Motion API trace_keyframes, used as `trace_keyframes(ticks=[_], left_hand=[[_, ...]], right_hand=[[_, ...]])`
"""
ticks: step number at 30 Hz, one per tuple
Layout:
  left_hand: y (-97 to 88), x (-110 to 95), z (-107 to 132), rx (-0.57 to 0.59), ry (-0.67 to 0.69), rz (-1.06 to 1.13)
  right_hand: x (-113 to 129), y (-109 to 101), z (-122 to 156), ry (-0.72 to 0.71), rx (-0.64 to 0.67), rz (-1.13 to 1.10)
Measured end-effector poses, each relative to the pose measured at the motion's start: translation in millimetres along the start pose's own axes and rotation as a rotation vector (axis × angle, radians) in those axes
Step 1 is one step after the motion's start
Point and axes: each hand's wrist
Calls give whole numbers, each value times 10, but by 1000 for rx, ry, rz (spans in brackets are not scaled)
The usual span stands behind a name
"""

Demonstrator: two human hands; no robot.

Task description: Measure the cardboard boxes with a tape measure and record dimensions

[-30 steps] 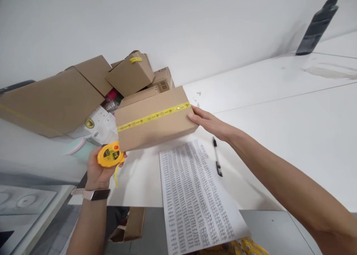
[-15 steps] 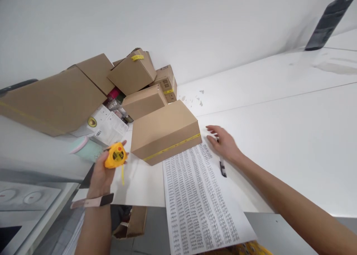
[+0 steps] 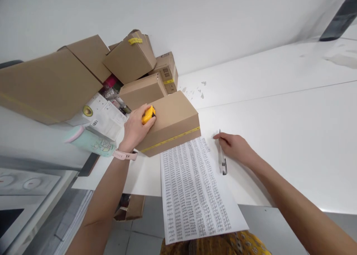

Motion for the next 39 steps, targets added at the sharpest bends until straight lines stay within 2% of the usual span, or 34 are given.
trace_keyframes(ticks=[1, 3, 5, 6, 7, 8, 10, 12, 14, 16, 18, 21, 23, 28, 35, 39], left_hand=[[24, 0, 1, -46, 24, -25], [91, -57, 63, -261, 116, -70], [213, -195, 202, -488, 314, -49], [302, -282, 288, -528, 451, 0], [409, -370, 377, -487, 600, 63], [533, -451, 461, -382, 724, 130], [807, -565, 594, -148, 844, 241], [1069, -604, 666, 60, 832, 284], [1269, -588, 689, 217, 790, 254], [1384, -553, 688, 336, 773, 204], [1426, -528, 682, 426, 768, 172], [1427, -518, 678, 494, 763, 149], [1423, -520, 677, 519, 757, 146], [1433, -517, 663, 558, 734, 183], [1404, -518, 627, 640, 721, 200], [1390, -526, 623, 652, 711, 201]], right_hand=[[-28, -52, 63, -62, 22, -198], [-84, -121, 197, -185, 62, -506], [-132, -117, 309, -242, 91, -626], [-148, -86, 349, -244, 97, -632], [-158, -39, 375, -243, 92, -617], [-161, 18, 389, -243, 70, -595], [-142, 140, 391, -230, -13, -562], [-100, 238, 375, -165, -135, -548], [-52, 295, 354, -106, -223, -567], [-13, 321, 324, -118, -211, -635], [11, 342, 278, -124, -115, -728], [36, 382, 182, -68, -23, -812], [57, 407, 122, -65, -41, -800], [92, 450, 63, -8, -186, -608], [6, 534, 87, -86, -205, -599], [9, 565, 126, -83, -184, -546]])
Point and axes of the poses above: each hand's wrist, its own z-axis away from the middle knuckle, its own y-axis out of the palm, x = y × z, and after that the axes turned 15 degrees about x, right-handed
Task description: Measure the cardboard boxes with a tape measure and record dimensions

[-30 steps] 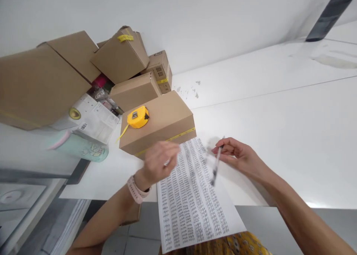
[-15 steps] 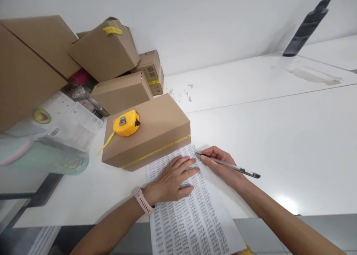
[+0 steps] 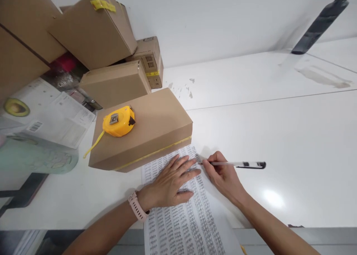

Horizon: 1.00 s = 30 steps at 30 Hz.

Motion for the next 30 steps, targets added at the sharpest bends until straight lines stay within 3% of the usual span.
trace_keyframes(ticks=[7, 30], left_hand=[[41, -6, -16, -17, -2, 4], [34, -27, -9, -17, -5, 27]], right_hand=[[-147, -22, 6, -97, 58, 251], [-178, -36, -6, -77, 91, 286]])
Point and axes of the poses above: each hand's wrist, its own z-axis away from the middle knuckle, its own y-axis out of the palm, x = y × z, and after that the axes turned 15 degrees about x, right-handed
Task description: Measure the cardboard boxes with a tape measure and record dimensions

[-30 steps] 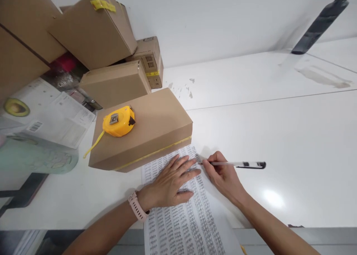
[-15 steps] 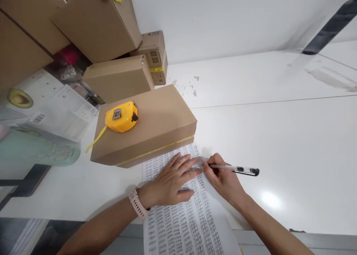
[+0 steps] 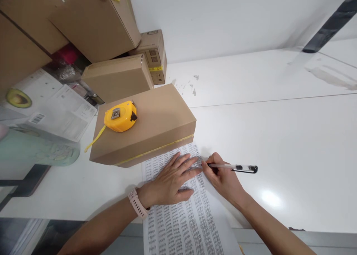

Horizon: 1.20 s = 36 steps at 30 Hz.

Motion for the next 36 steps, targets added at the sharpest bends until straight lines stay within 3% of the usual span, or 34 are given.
trace_keyframes(ticks=[36], left_hand=[[-2, -6, 5, -10, 4, -1]], right_hand=[[30, 2, -11, 37, -35, -39]])
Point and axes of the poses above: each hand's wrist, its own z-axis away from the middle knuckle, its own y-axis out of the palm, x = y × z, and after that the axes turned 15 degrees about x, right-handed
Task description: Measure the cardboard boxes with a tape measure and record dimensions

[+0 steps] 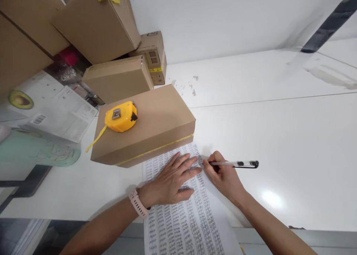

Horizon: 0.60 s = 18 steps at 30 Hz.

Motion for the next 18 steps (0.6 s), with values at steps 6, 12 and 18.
trace_keyframes(ticks=[6, 12, 18], left_hand=[[1, -1, 1, 0, -2, -2], [0, -4, 3, 3, -3, -3], [-10, -10, 1, 3, -4, 0]], right_hand=[[21, -6, 16, 1, -23, 9], [32, -5, 13, 3, -20, 5], [29, 4, 1, 20, -42, 19]])
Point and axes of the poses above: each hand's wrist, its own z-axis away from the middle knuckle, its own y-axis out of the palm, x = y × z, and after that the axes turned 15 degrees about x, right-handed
